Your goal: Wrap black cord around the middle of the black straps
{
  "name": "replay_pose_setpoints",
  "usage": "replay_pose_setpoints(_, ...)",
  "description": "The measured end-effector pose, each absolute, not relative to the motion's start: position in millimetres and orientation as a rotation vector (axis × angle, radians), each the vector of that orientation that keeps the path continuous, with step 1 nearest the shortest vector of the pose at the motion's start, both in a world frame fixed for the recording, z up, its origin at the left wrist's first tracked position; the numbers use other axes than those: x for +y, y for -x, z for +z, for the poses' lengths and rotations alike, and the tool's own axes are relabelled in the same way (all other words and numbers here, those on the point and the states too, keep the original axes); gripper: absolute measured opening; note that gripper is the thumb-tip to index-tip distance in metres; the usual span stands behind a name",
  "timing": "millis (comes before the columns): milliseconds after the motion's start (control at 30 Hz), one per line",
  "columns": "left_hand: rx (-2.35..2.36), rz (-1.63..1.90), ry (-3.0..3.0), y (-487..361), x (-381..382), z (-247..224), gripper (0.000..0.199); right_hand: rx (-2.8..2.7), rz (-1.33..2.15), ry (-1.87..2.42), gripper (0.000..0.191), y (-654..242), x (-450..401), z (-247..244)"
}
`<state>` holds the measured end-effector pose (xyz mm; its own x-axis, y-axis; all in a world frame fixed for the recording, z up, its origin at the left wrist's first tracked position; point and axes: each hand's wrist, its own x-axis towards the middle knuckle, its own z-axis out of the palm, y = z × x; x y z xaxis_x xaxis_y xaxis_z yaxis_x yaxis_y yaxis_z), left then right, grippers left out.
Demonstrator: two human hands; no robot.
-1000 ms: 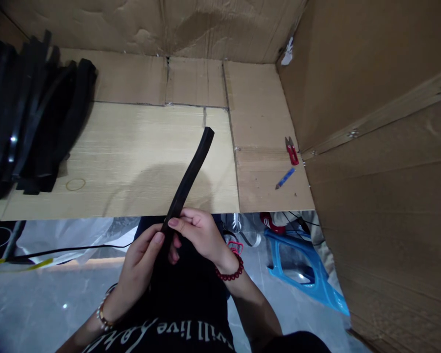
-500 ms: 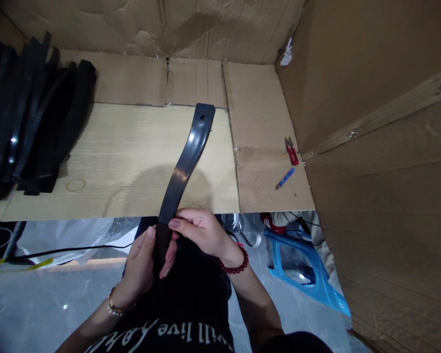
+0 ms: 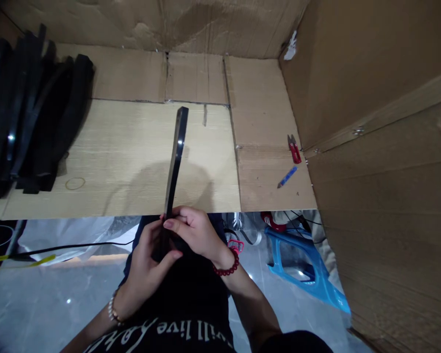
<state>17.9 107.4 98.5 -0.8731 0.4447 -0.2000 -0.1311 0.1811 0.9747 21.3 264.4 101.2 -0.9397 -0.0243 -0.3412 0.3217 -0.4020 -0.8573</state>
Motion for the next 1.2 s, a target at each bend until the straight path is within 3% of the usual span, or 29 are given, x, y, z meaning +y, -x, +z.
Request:
replay_pose_setpoints(133,2.226,1.480,-0.442,-10.2,105.0,106.3,0.028,1.575,-2.412,-0.381,0.034,-18.8,268.9,107.0)
replay_pose_setpoints(300,2.023,1.524,-0.414,-6.5,109.0,115.0,0.028,1.463,-2.425,-0.262,0.027,-18.6,275.0,111.9)
replay_pose_setpoints(400,1.799,1.668,-0.281,-10.4,113.8,117.8,0.039,1.415,-2.384,-0.203,0.026,-22.0,272.8,113.2)
replay_pose_setpoints(533,1.656,1.778,-0.139,-15.8,119.9,117.7,0.046,1.679,-2.246,-0.159,0.027,-23.8,276.2,114.8)
replay_pose_setpoints(733,1.544,1.872,-0.036,-19.2,124.8,115.9,0.037,2.152,-1.946,-0.058,0.034,-20.9,292.5,119.3)
replay_pose_setpoints(967,1.403,1.907,-0.006,-17.9,124.7,112.6,0.044,1.700,-2.308,-0.074,0.035,-26.8,279.2,107.3)
replay_pose_setpoints(1200,1.259,1.903,0.088,-18.2,120.7,104.1,0.054,1.366,-2.356,-0.114,0.042,-30.4,277.0,97.3)
